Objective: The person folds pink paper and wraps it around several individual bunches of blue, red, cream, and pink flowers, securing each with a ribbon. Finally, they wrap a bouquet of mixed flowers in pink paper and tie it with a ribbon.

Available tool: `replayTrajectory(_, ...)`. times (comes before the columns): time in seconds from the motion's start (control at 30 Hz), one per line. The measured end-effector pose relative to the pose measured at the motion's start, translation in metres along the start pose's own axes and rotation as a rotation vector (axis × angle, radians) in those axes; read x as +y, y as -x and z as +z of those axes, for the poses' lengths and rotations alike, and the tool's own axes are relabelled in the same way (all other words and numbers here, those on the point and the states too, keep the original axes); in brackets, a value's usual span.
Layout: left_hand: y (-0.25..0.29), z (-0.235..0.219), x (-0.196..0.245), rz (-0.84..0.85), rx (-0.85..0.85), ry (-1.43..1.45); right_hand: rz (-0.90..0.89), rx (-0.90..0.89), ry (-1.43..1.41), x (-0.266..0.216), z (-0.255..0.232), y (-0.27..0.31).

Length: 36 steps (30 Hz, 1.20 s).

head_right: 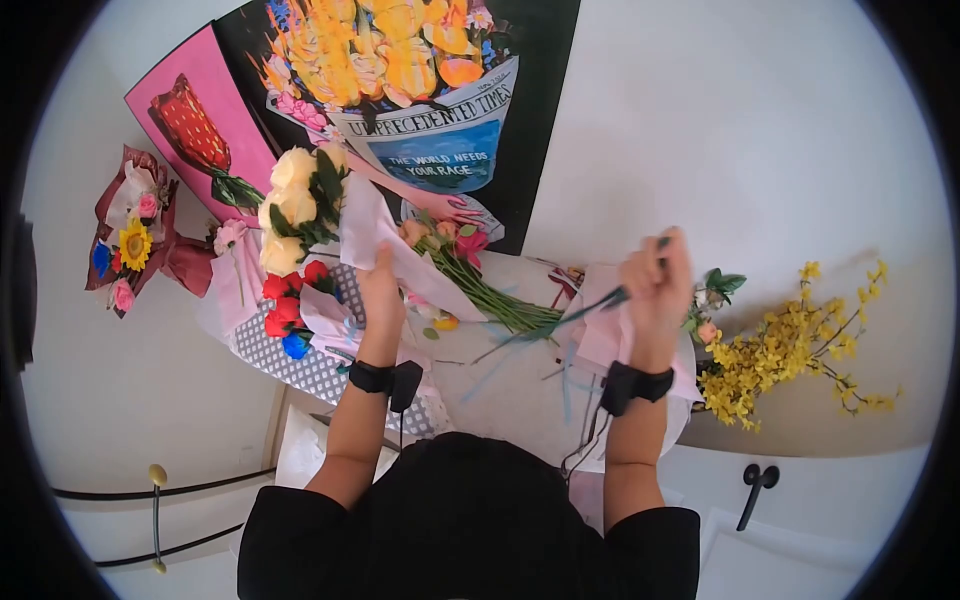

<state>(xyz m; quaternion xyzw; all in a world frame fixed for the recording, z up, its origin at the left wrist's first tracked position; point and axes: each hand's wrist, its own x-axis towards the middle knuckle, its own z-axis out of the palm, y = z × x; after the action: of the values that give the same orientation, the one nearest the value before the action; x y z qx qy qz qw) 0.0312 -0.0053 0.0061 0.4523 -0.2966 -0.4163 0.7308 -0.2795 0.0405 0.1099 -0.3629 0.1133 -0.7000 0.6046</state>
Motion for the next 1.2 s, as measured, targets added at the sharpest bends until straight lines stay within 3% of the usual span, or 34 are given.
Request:
replayTrajectory(0.07,0.001,-0.001,-0.001,0.046,0.043,0.003,-0.217,0.171,0.399,-0.026,0.004,0.002)
replayTrajectory(0.1,0.000,-0.004,-0.008,0.046,0.052,0.062,-0.216,0.171,0.400,-0.033,-0.003,0.003)
replayTrajectory(0.17,0.000,-0.004,-0.011,0.044,0.061,0.122,-0.164,0.325,0.805,-0.045,-0.017,0.005)
replayTrajectory(0.2,0.002,-0.004,-0.010,-0.061,0.065,0.121,-0.079,0.396,1.047,-0.041,-0.028,0.006)
replayTrajectory(0.23,0.004,-0.004,-0.009,-0.165,0.068,0.121,-0.088,0.339,1.307,-0.030,-0.041,0.007)
replayTrajectory(0.27,0.009,0.001,-0.002,-0.164,0.067,0.123,-0.097,0.274,1.567,-0.015,-0.057,0.007)
replayTrajectory(0.33,0.024,0.017,0.014,-0.351,0.032,0.061,0.030,0.163,1.813,0.012,-0.099,0.014)
replayTrajectory(0.37,0.024,0.017,0.002,-0.347,0.034,0.066,0.117,0.160,1.833,0.026,-0.115,0.018)
replayTrajectory(0.43,0.022,0.014,-0.032,-0.219,-0.158,0.203,0.200,0.150,1.853,0.043,-0.127,0.028)
replayTrajectory(0.5,0.030,0.024,-0.034,-0.192,-0.151,0.168,0.106,-0.022,2.335,0.054,-0.127,0.034)
replayTrajectory(0.57,0.035,0.031,-0.037,-0.169,-0.145,0.126,0.032,0.037,2.363,0.062,-0.092,0.023)
replayTrajectory(0.63,0.039,0.036,-0.043,-0.147,-0.227,0.115,-0.004,-0.130,1.805,0.068,-0.045,0.015)
replayTrajectory(0.7,0.047,0.045,-0.038,-0.128,-0.237,0.074,0.135,-0.282,1.484,0.091,-0.026,0.025)
replayTrajectory(0.73,0.052,0.050,-0.032,-0.155,-0.247,0.077,0.135,-0.281,1.483,0.105,-0.009,0.030)
replayTrajectory(0.8,0.060,0.057,-0.023,-0.180,-0.254,0.082,-0.168,-0.391,1.652,0.122,0.021,0.038)
replayTrajectory(0.83,0.063,0.059,-0.021,-0.165,-0.297,0.080,-0.168,-0.398,1.650,0.127,0.018,0.040)
replayTrajectory(0.9,0.065,0.060,-0.014,-0.148,-0.332,0.078,0.024,-0.235,1.607,0.141,0.006,0.044)
replayTrajectory(0.97,0.064,0.059,-0.004,-0.027,-0.349,0.221,-0.017,-0.287,1.621,0.138,-0.006,0.040)
replayTrajectory(1.03,0.052,0.048,0.004,-0.091,-0.331,0.329,-0.052,-0.336,1.631,0.129,-0.015,0.041)
replayTrajectory(1.1,0.038,0.038,-0.003,-0.365,-0.388,0.551,-0.099,-0.487,1.680,0.119,-0.016,0.042)
replayTrajectory(1.2,0.037,0.043,-0.015,-0.403,-0.276,0.618,0.014,-0.526,1.739,0.116,-0.025,0.050)
